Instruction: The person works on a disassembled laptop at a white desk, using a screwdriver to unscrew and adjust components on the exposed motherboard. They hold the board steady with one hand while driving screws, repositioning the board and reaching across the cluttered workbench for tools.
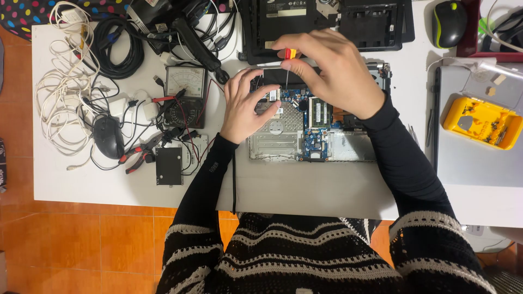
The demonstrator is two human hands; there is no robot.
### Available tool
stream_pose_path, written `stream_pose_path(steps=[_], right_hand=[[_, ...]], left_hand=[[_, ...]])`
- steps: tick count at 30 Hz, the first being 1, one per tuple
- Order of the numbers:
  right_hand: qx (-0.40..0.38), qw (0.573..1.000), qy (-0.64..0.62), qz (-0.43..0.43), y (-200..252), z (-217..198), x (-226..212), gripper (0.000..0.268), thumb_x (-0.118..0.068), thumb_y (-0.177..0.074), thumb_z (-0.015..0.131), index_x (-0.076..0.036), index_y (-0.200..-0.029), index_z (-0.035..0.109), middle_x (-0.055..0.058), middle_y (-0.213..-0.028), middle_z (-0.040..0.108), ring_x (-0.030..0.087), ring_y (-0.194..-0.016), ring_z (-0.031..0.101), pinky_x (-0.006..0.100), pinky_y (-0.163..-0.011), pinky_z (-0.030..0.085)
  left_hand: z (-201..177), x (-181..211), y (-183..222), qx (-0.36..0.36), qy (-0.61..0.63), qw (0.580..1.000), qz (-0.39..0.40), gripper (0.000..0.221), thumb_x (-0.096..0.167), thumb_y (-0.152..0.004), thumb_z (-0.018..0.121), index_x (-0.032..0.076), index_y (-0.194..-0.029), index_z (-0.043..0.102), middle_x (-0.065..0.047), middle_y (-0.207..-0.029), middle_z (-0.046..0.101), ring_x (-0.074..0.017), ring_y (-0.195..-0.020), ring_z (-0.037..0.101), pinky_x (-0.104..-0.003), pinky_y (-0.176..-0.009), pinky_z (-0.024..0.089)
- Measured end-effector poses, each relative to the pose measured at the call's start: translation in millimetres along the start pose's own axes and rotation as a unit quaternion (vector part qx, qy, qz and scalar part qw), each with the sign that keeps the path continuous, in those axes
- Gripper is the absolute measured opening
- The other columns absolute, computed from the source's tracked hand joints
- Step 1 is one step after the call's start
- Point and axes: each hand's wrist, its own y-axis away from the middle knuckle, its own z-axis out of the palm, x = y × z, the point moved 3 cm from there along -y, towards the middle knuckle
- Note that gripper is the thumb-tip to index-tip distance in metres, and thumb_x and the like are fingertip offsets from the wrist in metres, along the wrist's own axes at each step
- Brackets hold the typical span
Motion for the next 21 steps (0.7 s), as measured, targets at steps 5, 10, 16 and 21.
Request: stream_pose_path(steps=[5, 10, 16, 21], right_hand=[[0.000, 1.000, -0.001, 0.001, -1.3, -4.8, -4.1, 0.022, -0.016, -0.111, 0.072, -0.008, -0.130, 0.065, 0.006, -0.111, 0.075, 0.026, -0.105, 0.072, 0.040, -0.102, 0.052], [0.022, 1.000, -0.004, -0.012, 3.7, -18.3, -10.0, 0.021, -0.012, -0.112, 0.070, -0.005, -0.131, 0.063, 0.008, -0.115, 0.075, 0.024, -0.110, 0.073, 0.037, -0.105, 0.052], [0.072, 0.995, -0.051, 0.034, 33.2, -38.9, -11.6, 0.021, 0.001, -0.116, 0.061, 0.002, -0.136, 0.054, 0.016, -0.121, 0.071, 0.023, -0.117, 0.072, 0.032, -0.105, 0.057], [0.118, 0.983, -0.084, 0.113, 89.9, -69.2, 5.0, 0.027, 0.004, -0.121, 0.059, 0.001, -0.144, 0.044, 0.019, -0.122, 0.066, 0.025, -0.122, 0.068, 0.033, -0.106, 0.056]], left_hand=[[1.6, -1.2, 0.4, 0.000, 0.002, 1.000, -0.003, 0.030, 0.036, -0.094, 0.078, 0.024, -0.121, 0.074, -0.009, -0.146, 0.050, -0.0321, -0.144, 0.036, -0.050, -0.119, 0.025], [2.5, -2.0, 1.8, 0.007, 0.007, 1.000, -0.005, 0.029, 0.037, -0.093, 0.078, 0.024, -0.120, 0.074, -0.009, -0.145, 0.050, -0.0326, -0.144, 0.036, -0.050, -0.119, 0.024], [2.6, -4.1, 4.7, 0.017, 0.013, 1.000, 0.002, 0.029, 0.036, -0.093, 0.078, 0.023, -0.119, 0.074, -0.009, -0.144, 0.051, -0.0322, -0.143, 0.037, -0.050, -0.118, 0.024], [5.8, -6.2, 4.2, 0.022, 0.006, 1.000, 0.007, 0.029, 0.036, -0.094, 0.078, 0.023, -0.119, 0.074, -0.009, -0.144, 0.051, -0.0316, -0.142, 0.037, -0.050, -0.118, 0.024]])
